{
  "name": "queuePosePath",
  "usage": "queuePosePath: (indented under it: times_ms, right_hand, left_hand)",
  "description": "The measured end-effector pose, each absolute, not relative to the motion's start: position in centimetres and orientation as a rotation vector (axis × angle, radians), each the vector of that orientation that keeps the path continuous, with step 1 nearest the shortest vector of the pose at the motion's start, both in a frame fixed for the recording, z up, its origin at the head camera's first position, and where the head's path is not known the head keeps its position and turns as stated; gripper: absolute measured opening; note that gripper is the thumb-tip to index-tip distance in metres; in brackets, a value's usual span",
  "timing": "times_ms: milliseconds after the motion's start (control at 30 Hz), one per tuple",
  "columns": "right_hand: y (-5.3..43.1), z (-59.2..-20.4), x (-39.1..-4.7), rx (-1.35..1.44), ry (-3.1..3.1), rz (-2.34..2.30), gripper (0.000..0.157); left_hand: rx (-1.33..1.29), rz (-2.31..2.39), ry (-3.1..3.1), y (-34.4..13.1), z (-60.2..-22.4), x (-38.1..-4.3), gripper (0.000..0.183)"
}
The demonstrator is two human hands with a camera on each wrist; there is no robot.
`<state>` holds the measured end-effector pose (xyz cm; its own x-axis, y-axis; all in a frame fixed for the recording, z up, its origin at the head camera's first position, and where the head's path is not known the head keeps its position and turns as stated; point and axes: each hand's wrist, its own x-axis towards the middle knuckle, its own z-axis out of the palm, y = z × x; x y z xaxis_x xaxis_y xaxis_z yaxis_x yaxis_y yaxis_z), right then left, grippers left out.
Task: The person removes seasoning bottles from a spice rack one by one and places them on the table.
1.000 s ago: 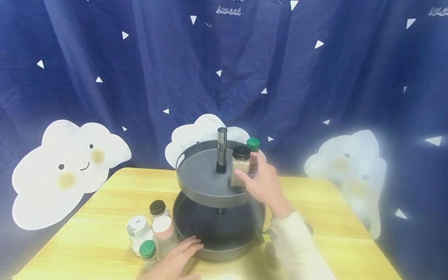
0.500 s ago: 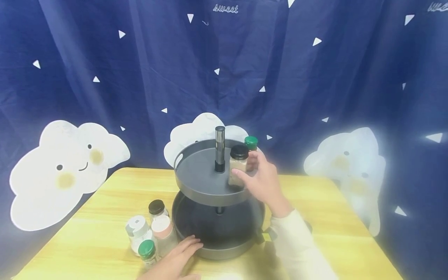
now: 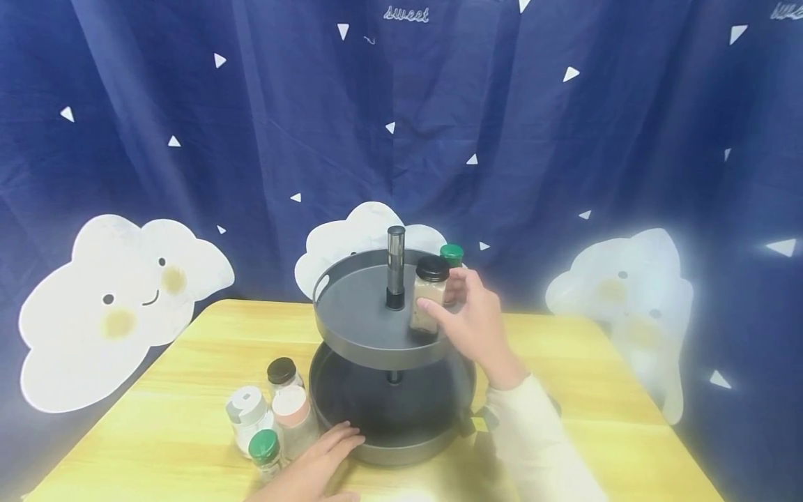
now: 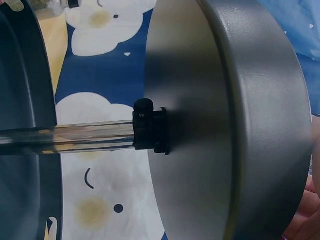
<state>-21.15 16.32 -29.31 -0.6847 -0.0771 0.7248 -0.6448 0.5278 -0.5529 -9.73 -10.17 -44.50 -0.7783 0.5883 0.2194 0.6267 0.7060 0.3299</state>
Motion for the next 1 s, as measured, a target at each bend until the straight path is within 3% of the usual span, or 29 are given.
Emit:
queuePosePath:
  times_ms: [1000]
  right_hand:
    - [17.0, -28.44, -20.9, 0.559, -1.982, 1.147, 0.054]
  left_hand:
    - [-0.995, -0.625, -2.857, -10.22, -44.62, -9.75, 0.069]
